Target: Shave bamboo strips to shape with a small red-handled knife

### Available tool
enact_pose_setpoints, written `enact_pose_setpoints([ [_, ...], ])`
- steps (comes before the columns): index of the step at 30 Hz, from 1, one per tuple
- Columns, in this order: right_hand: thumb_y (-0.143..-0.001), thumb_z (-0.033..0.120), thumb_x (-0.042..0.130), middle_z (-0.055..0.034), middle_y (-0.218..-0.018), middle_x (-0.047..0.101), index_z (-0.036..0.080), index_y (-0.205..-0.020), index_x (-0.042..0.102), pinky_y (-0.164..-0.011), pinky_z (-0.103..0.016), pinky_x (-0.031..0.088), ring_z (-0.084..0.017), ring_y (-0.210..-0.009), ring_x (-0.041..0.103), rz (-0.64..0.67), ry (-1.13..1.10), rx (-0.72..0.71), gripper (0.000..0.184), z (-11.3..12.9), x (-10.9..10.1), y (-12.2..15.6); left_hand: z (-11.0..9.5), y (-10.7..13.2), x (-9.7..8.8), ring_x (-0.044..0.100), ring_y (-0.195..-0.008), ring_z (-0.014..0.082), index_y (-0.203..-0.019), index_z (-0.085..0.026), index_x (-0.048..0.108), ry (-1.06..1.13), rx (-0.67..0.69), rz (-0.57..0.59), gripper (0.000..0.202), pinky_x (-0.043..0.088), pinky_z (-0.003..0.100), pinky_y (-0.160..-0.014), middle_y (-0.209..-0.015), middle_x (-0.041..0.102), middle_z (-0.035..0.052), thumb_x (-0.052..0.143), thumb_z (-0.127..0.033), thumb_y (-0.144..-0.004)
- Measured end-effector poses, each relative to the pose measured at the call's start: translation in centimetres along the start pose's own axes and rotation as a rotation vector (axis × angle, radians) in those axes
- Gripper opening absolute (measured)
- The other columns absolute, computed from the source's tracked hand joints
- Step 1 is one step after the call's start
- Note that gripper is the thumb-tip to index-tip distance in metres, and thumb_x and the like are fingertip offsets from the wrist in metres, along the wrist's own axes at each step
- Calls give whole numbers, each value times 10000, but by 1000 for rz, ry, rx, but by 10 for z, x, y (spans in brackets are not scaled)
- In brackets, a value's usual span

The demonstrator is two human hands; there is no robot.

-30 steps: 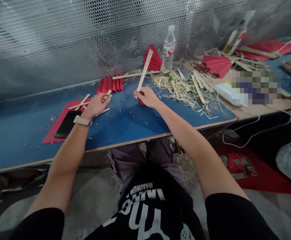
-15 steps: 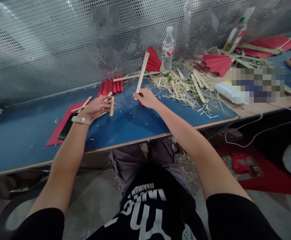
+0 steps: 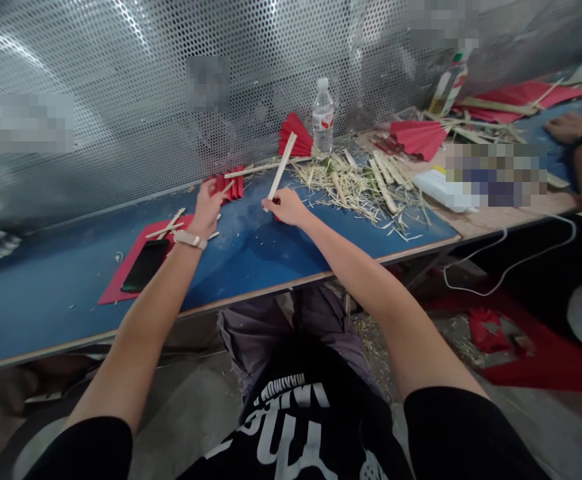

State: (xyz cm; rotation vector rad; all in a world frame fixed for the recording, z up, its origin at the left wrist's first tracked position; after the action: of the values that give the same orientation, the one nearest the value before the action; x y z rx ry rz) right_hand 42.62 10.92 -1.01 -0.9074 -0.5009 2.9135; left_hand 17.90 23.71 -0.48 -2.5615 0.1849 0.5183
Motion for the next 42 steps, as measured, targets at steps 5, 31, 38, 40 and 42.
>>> enact_pose_setpoints([
  [5,-1114,295,535,-98,-824,775,134,-1017,868,-811,-375,537,-226,-778,676,53,76,-66,382,6,6,1,-57,30,45,715,-1437,320,-1453,-211,661,-78,237,257,423,555,559,-1269,-1520,737,179,647,-393,-1072],
  [31,-1025,367,721,-291,-1223,774,39,-1188,822,-1128,-548,562,-433,-1290,688,-35,668,136,381,-29,7,-6,-64,72,48,443,-448,83,-1179,-283,488,86,-172,349,60,344,244,-465,-709,522,-83,527,-313,-1145],
  [38,-929,308,740,-287,-1116,774,31,-1148,793,-1130,-625,520,-441,-1170,712,-49,753,74,357,-43,8,-11,-59,69,52,535,-521,79,-1126,-281,531,210,-76,241,218,372,258,-465,-886,629,-23,555,-496,-1146],
  [40,-951,290,700,-293,-1184,759,20,-1238,758,-1142,-610,496,-434,-1220,687,-70,765,61,399,-44,9,-8,-58,67,51,544,-553,85,-1088,-276,529,223,-68,188,227,393,254,-481,-896,613,-17,538,-494,-1151],
  [42,-997,260,625,-318,-1229,744,-2,-1362,691,-1093,-580,509,-433,-1234,681,-94,747,97,455,-44,7,-4,-56,67,50,497,-539,92,-1086,-280,537,233,-81,163,232,379,257,-476,-841,560,-27,482,-490,-1169],
])
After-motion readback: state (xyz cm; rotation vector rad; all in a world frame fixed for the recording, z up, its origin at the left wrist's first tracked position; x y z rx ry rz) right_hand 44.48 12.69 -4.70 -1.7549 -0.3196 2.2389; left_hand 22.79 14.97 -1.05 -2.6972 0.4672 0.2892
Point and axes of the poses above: each hand's wrist, its own y-axis away from the middle knuckle, its own x-axis out of the palm, z = x × y, the point moved 6 cm from there along -y, towards the middle knuckle
